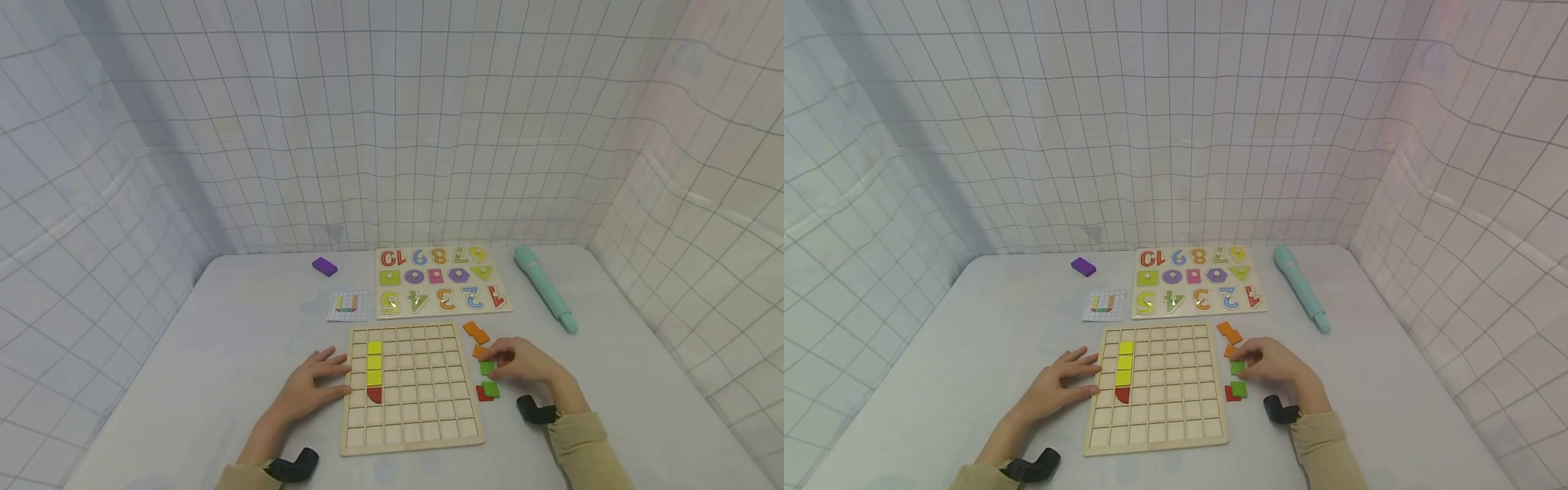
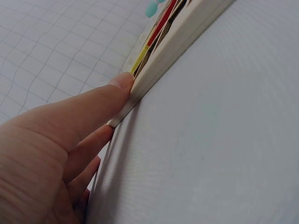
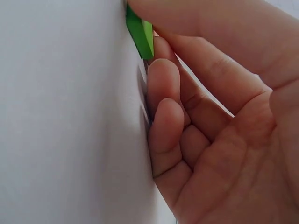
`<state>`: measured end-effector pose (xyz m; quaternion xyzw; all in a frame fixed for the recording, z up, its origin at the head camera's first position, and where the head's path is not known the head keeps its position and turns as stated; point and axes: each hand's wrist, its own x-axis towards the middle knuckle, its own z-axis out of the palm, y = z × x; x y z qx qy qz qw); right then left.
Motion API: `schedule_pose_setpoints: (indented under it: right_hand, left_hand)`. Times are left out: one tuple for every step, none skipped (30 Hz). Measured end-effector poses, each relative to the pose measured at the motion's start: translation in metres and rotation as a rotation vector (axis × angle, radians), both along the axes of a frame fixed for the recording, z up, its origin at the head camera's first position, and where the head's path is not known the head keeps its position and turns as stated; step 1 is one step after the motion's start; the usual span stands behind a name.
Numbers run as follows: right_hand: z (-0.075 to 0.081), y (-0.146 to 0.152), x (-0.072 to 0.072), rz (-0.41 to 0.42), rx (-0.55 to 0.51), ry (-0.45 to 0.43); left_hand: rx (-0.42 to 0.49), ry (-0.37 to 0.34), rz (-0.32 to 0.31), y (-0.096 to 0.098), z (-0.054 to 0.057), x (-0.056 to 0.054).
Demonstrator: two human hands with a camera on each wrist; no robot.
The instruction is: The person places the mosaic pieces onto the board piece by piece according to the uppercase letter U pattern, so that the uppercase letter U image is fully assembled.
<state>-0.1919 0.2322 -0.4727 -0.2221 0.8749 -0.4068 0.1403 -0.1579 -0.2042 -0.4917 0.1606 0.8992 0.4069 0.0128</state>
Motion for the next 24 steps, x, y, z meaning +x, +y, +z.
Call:
schedule_pose_setpoints:
  right_hand:
    - [0.0003, 0.0001, 0.0003, -0.003, 0.002, 0.001]
    - [0.0006, 0.0002, 0.0005, -0.004, 0.002, 0.003]
    - [0.0009, 0.0003, 0.0006, -0.004, 0.003, 0.006]
    - [0.0012, 0.0004, 0.0008, -0.005, 0.004, 0.005]
    - [0.0014, 0.0005, 0.0009, -0.006, 0.005, 0.006]
    - [0.0015, 0.0006, 0.0009, -0.008, 0.006, 0.006]
    - [0.0015, 0.0008, 0.0009, -0.01, 0.009, 0.006]
    - [0.0015, 0.001, 0.0008, -0.012, 0.011, 0.007]
    - [0.0015, 0.0011, 0.0007, -0.015, 0.015, 0.006]
    - [0.0013, 0.0012, 0.0006, -0.02, 0.018, 0.006]
    - [0.0013, 0.0013, 0.0005, -0.023, 0.022, 0.008]
    - [0.0012, 0.0013, 0.0005, -0.027, 0.024, 0.007]
    - [0.0012, 0.0012, 0.0004, -0.031, 0.026, 0.006]
    - [0.0012, 0.001, 0.0005, -0.037, 0.03, 0.006]
    - [0.0014, 0.0007, 0.0006, -0.044, 0.033, 0.006]
    - [0.0014, 0.0004, 0.0005, -0.052, 0.038, 0.005]
    - [0.0014, -0.0001, 0.0006, -0.058, 0.038, 0.005]
    - [0.0013, -0.0006, 0.0005, -0.064, 0.041, 0.005]
    - [0.0013, -0.001, 0.0005, -0.072, 0.043, 0.004]
    - [0.0011, -0.0013, 0.0005, -0.078, 0.046, 0.003]
    - [0.001, -0.0016, 0.0004, -0.083, 0.044, 0.001]
    - [0.0009, -0.0018, 0.0003, -0.086, 0.043, 0.0]
    - [0.0009, -0.0019, 0.0003, -0.089, 0.038, -0.003]
    - [0.001, -0.0018, 0.0002, -0.092, 0.038, -0.007]
  left_hand:
    - [0.001, 0.0, 0.0, 0.0, 0.0, 0.0]
    - [0.003, 0.0, 0.001, -0.0001, 0.0001, 0.0]
    - [0.005, 0.0, 0.0, -0.0001, 0.0001, 0.0]
    - [0.007, 0.001, -0.002, -0.0002, 0.0002, 0.0001]
    - [0.007, 0.003, -0.004, -0.0003, 0.0002, 0.0001]
    - [0.008, 0.005, -0.005, -0.0003, 0.0003, 0.0001]
    - [0.009, 0.008, -0.008, -0.0004, 0.0001, 0.0001]
    - [0.01, 0.011, -0.01, -0.0004, 0.0001, 0.0001]
    - [0.011, 0.014, -0.012, -0.0005, 0.0001, 0.0]
    - [0.011, 0.016, -0.013, -0.0006, 0.0001, 0.0]
    - [0.012, 0.018, -0.014, -0.0006, -0.0001, 0.0]
    - [0.012, 0.019, -0.015, -0.0006, -0.0002, -0.0001]
    - [0.012, 0.019, -0.016, -0.0006, -0.0004, -0.0001]
    - [0.011, 0.018, -0.015, -0.0007, -0.0006, -0.0002]
    - [0.011, 0.017, -0.014, -0.0008, -0.0008, -0.0003]
    - [0.01, 0.016, -0.014, -0.0008, -0.0011, -0.0004]
    - [0.01, 0.016, -0.014, -0.0009, -0.0013, -0.0005]
    - [0.009, 0.015, -0.013, -0.0009, -0.0014, -0.0006]
    - [0.008, 0.014, -0.013, -0.0009, -0.0014, -0.0007]
    - [0.007, 0.013, -0.012, -0.0009, -0.0014, -0.0007]
    - [0.008, 0.012, -0.011, -0.0009, -0.0014, -0.0006]
    - [0.007, 0.012, -0.011, -0.0009, -0.0013, -0.0005]
    - [0.008, 0.01, -0.01, -0.001, -0.0013, -0.0004]
    - [0.009, 0.008, -0.009, -0.001, -0.0012, -0.0003]
